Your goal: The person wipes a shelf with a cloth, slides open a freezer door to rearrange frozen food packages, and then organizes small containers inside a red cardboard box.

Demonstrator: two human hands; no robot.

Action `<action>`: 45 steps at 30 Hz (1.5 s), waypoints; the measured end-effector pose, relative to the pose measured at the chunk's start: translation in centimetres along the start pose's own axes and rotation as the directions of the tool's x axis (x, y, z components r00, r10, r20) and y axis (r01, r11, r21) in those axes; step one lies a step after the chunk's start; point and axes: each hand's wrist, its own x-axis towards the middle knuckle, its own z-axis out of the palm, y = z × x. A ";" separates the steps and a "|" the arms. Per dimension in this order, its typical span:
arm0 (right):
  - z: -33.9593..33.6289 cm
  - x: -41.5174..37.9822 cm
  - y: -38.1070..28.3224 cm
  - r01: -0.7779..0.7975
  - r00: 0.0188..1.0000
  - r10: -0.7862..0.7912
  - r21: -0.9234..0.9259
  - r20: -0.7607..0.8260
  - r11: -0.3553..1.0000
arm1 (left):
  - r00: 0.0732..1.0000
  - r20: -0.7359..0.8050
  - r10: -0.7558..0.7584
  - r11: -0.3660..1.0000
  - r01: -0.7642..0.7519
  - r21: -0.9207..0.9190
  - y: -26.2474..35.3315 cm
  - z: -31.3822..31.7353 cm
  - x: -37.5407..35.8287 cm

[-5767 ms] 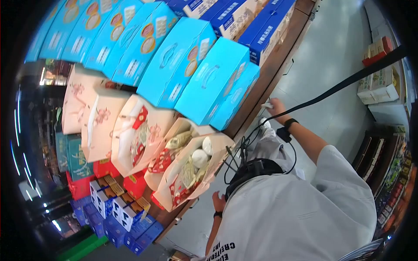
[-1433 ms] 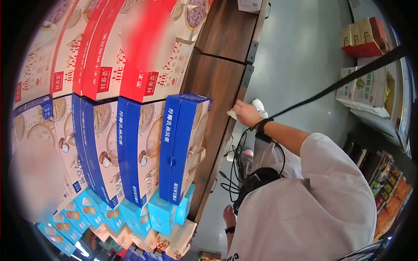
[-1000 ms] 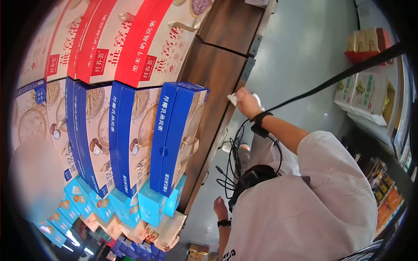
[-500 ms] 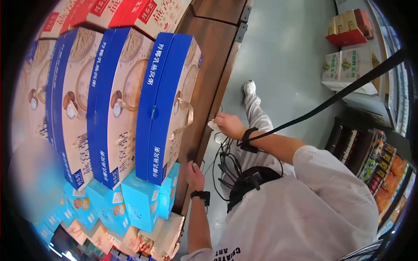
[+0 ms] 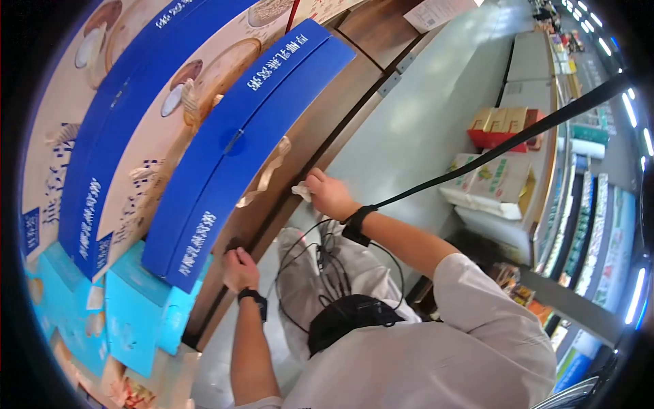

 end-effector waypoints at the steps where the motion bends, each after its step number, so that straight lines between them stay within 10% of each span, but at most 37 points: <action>1: -0.2 0.3 0.6 -0.031 1.000 0.031 0.009 -0.007 0.999 | 0.999 -0.020 0.030 0.999 -0.031 -0.025 -0.5 0.4 0.0; 6: -2.9 3.8 5.2 -0.151 0.988 0.151 -0.022 -0.016 0.988 | 0.999 -0.031 0.042 0.999 -0.043 -0.030 -0.9 0.7 0.2; 10: -7.5 7.1 12.4 -0.247 0.916 0.235 0.004 -0.326 0.969 | 1.000 -0.020 0.014 0.999 -0.015 -0.033 -0.8 0.5 0.1; 18: -24.9 -2.9 23.4 -0.584 0.471 0.649 0.341 -0.598 0.737 | 0.998 -0.043 0.048 0.989 -0.042 0.142 -3.1 1.2 1.9; 20: -28.4 -9.0 22.8 -0.478 0.353 0.710 0.535 -0.609 0.697 | 0.990 -0.038 0.133 0.981 -0.126 0.148 -2.0 1.2 2.0; 21: -28.5 -12.4 24.5 -0.519 0.328 0.687 0.484 -0.648 0.704 | 0.870 -0.016 0.493 0.817 -0.457 0.351 -3.8 2.4 3.1; 24: -25.9 -22.9 28.3 -0.625 0.149 0.906 0.673 -0.395 0.396 | 0.968 0.026 0.251 0.965 -0.252 0.076 11.3 -1.7 -0.7; 25: -25.0 -26.0 27.1 -0.630 0.157 0.869 0.630 -0.470 0.455 | 0.918 0.055 0.392 0.920 -0.391 -0.024 11.4 0.0 0.3; 28: -20.1 -33.7 26.9 -0.906 0.228 0.973 0.374 0.033 0.200 | 0.765 0.326 0.556 0.831 -0.524 -0.187 14.7 3.3 1.2; 30: -9.2 -37.5 31.6 -0.968 0.215 0.923 0.193 0.320 0.159 | 0.641 0.465 0.610 0.785 -0.571 -0.243 19.3 4.3 2.2; 32: -10.0 -38.1 28.5 -0.892 0.427 0.528 0.247 0.734 0.378 | 0.541 0.538 0.646 0.741 -0.614 -0.272 24.1 5.4 3.7; 38: -13.3 -34.0 22.1 -0.927 0.297 0.588 0.079 0.752 0.368 | 0.347 0.618 0.705 0.623 -0.719 -0.307 40.5 9.3 9.0; 40: -10.7 -34.8 23.5 -0.938 0.317 0.602 0.338 0.733 0.083 | 0.294 0.647 0.704 0.616 -0.706 -0.349 43.6 12.7 11.0; 41: -9.9 -33.2 24.7 -0.837 0.308 0.496 0.479 0.812 -0.264 | 0.224 0.630 0.744 0.551 -0.739 -0.388 45.0 14.0 12.1; 45: -20.3 -29.3 24.9 -0.743 0.431 0.598 0.642 0.676 -0.190 | 0.108 0.664 0.740 0.488 -0.765 -0.420 51.7 18.4 13.8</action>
